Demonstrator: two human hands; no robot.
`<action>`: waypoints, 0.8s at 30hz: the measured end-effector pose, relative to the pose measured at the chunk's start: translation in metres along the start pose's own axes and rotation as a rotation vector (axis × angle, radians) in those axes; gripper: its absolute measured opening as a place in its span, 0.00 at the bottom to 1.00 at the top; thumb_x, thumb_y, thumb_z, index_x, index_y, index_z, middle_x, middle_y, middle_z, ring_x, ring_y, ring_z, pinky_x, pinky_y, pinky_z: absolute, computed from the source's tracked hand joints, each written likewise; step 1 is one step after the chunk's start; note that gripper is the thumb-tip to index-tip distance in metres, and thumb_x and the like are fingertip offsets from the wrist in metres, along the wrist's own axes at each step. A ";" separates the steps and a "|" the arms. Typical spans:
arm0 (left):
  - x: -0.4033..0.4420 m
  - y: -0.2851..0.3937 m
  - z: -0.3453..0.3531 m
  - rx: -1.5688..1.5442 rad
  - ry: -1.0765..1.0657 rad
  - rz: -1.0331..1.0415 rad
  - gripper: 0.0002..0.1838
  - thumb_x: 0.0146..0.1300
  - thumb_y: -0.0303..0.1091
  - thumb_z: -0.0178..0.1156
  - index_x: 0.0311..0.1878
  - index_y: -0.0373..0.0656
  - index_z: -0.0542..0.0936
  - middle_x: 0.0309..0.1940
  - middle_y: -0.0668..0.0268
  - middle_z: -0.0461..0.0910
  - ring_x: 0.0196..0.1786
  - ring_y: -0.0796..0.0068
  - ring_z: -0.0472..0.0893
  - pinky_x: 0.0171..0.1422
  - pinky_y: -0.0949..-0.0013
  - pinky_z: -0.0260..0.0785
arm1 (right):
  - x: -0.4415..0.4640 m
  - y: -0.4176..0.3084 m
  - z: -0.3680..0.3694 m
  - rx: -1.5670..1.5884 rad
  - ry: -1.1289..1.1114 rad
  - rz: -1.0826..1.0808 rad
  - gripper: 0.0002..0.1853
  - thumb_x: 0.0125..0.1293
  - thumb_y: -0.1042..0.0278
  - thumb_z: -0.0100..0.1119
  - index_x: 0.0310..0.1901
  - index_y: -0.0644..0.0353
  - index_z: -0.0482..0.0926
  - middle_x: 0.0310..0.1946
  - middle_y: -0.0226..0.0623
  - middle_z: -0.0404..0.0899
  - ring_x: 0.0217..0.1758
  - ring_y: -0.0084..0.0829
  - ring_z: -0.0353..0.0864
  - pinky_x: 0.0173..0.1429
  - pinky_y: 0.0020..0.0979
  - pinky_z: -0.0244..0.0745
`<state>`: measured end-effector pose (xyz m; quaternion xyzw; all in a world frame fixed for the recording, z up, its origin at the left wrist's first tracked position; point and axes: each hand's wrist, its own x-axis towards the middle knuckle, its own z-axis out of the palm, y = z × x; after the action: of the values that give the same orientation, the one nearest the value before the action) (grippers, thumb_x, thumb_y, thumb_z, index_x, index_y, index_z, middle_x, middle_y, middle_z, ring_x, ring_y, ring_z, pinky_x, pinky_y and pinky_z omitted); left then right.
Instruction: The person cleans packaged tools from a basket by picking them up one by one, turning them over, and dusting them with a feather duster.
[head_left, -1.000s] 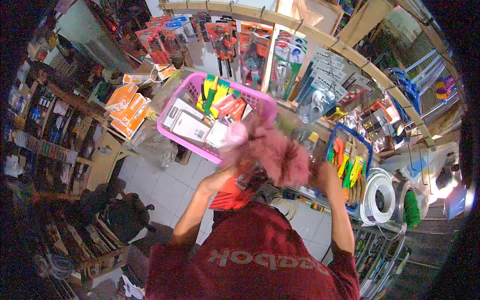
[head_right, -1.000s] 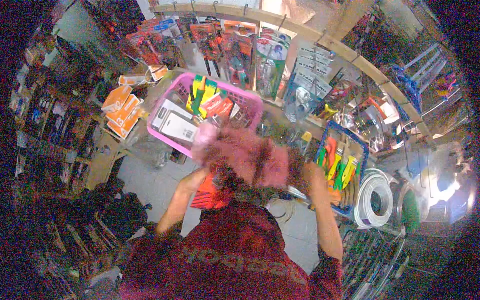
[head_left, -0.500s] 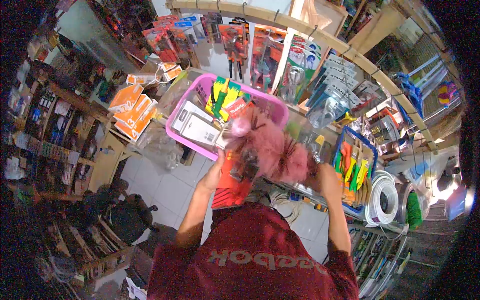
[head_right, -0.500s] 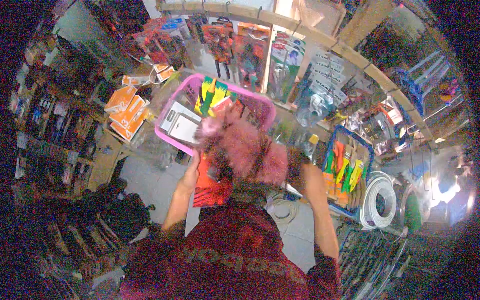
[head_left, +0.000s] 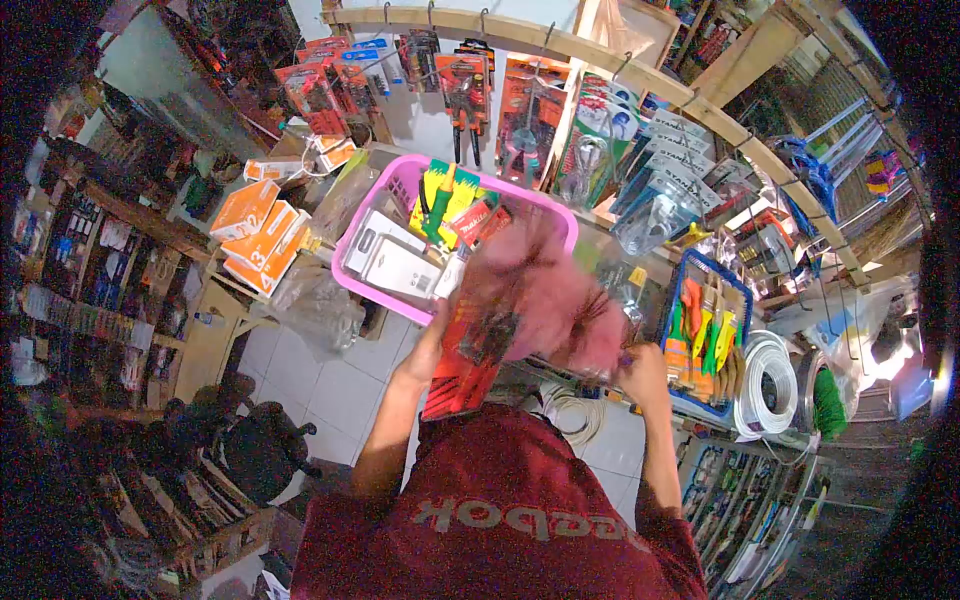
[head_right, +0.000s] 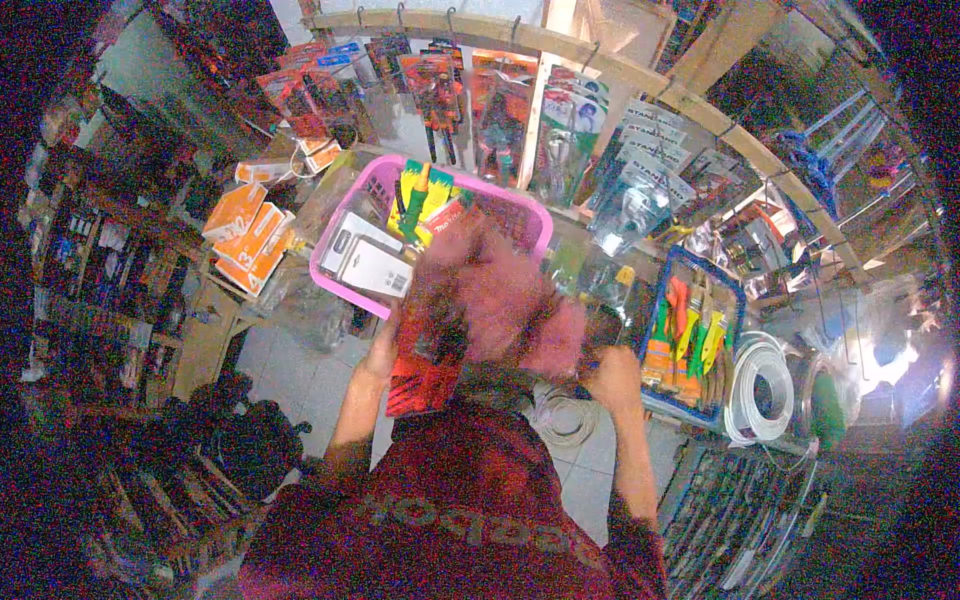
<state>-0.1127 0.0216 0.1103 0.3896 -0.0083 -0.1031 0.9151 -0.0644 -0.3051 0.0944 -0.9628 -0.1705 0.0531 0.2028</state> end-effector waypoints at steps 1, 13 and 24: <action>0.000 -0.005 -0.010 -0.026 0.011 -0.010 0.35 0.67 0.60 0.35 0.67 0.42 0.56 0.62 0.61 0.64 0.63 0.67 0.65 0.68 0.60 0.56 | -0.001 -0.005 0.002 0.113 0.054 -0.009 0.08 0.45 0.71 0.61 0.27 0.64 0.78 0.27 0.51 0.78 0.32 0.53 0.75 0.38 0.43 0.71; 0.009 -0.013 -0.001 0.322 0.223 0.264 0.32 0.71 0.52 0.35 0.71 0.46 0.44 0.68 0.63 0.51 0.69 0.68 0.54 0.70 0.63 0.50 | 0.002 -0.118 0.025 0.529 -0.184 -0.158 0.12 0.57 0.72 0.53 0.43 0.65 0.76 0.34 0.42 0.79 0.38 0.31 0.75 0.45 0.34 0.69; 0.005 0.006 -0.022 0.269 0.365 0.425 0.36 0.70 0.54 0.33 0.71 0.44 0.36 0.70 0.61 0.44 0.71 0.67 0.48 0.72 0.62 0.43 | -0.020 -0.125 0.055 0.501 -0.591 0.016 0.16 0.55 0.65 0.53 0.43 0.67 0.75 0.40 0.53 0.78 0.46 0.44 0.77 0.51 0.39 0.68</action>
<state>-0.1044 0.0401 0.0990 0.5090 0.0615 0.1645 0.8427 -0.1310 -0.1842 0.0963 -0.8281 -0.1956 0.3698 0.3733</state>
